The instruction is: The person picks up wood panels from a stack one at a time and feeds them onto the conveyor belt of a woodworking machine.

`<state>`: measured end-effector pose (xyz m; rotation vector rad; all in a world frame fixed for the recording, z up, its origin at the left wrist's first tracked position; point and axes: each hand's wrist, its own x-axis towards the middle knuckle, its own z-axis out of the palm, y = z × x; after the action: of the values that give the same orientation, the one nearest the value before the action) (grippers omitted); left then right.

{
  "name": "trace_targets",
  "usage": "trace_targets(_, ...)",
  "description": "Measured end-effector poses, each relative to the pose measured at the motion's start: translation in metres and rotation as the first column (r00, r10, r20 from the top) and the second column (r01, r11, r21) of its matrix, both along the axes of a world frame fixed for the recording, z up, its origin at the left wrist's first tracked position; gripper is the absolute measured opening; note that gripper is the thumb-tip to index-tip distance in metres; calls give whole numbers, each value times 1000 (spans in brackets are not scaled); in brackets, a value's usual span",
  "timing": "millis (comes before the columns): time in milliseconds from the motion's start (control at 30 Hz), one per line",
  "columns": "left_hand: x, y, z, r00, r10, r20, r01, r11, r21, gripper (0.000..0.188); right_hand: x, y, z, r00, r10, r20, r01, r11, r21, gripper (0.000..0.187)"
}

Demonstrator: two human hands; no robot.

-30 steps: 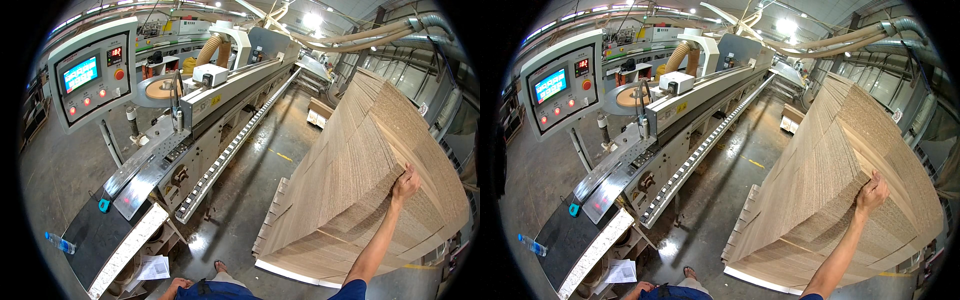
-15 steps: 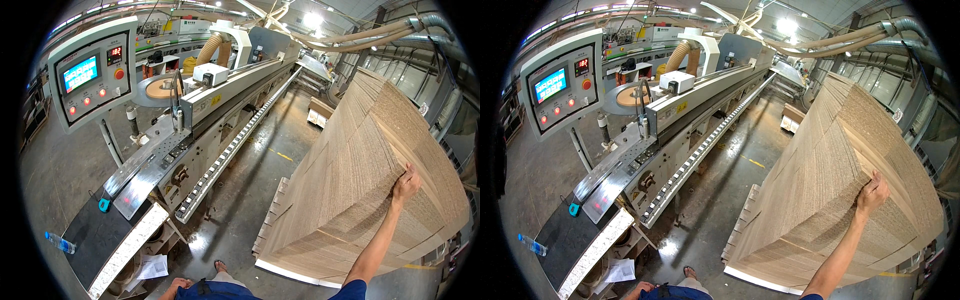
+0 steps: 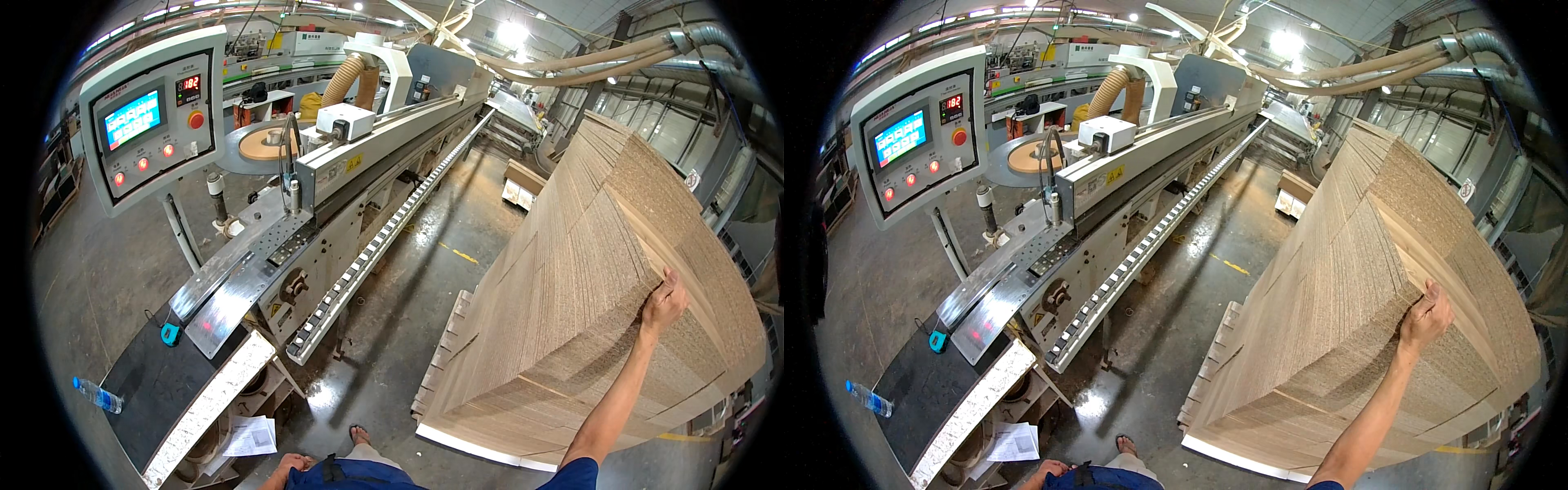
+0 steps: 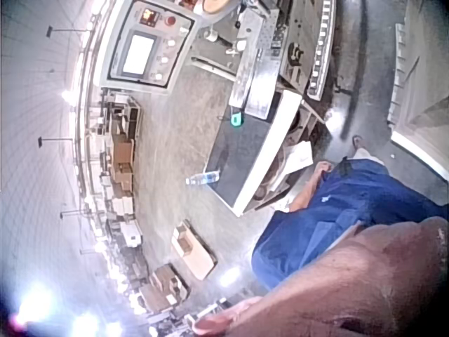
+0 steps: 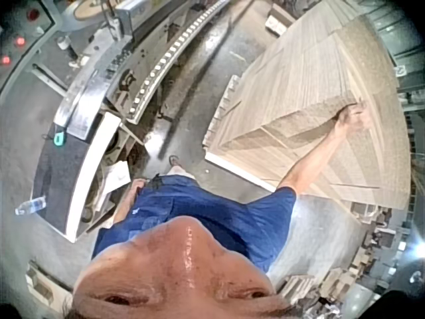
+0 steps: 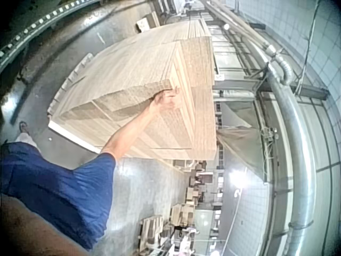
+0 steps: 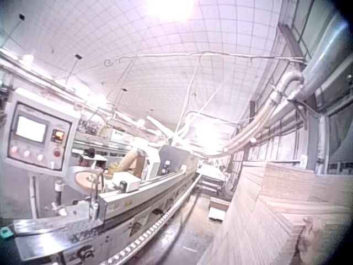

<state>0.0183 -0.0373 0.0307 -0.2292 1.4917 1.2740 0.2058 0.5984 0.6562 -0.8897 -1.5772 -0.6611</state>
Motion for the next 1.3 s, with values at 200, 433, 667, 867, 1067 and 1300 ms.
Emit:
trace_targets(200,3,5,-25,999,41,-12,-43,981,-188,13,-6,1,0,998,67,-8,-66,993,100,61)
trace_targets(433,2,3,-35,996,89,4,-88,986,-139,18,1,11,-2,1000,26,-2,-26,995,101,58)
trace_targets(667,1,3,-36,994,111,23,-107,983,-149,17,-2,9,-1,999,50,-1,-50,992,112,59)
trace_targets(867,-1,8,-22,1000,3,-6,-4,971,-241,13,-2,2,0,1000,0,12,-1,998,63,55)
trace_targets(1067,2,-3,-23,992,122,11,-120,986,-116,9,-10,-6,5,996,84,11,-85,995,56,56)
trace_targets(1300,2,9,25,989,-53,-134,34,989,-145,17,0,7,-1,999,43,4,-43,999,21,56)
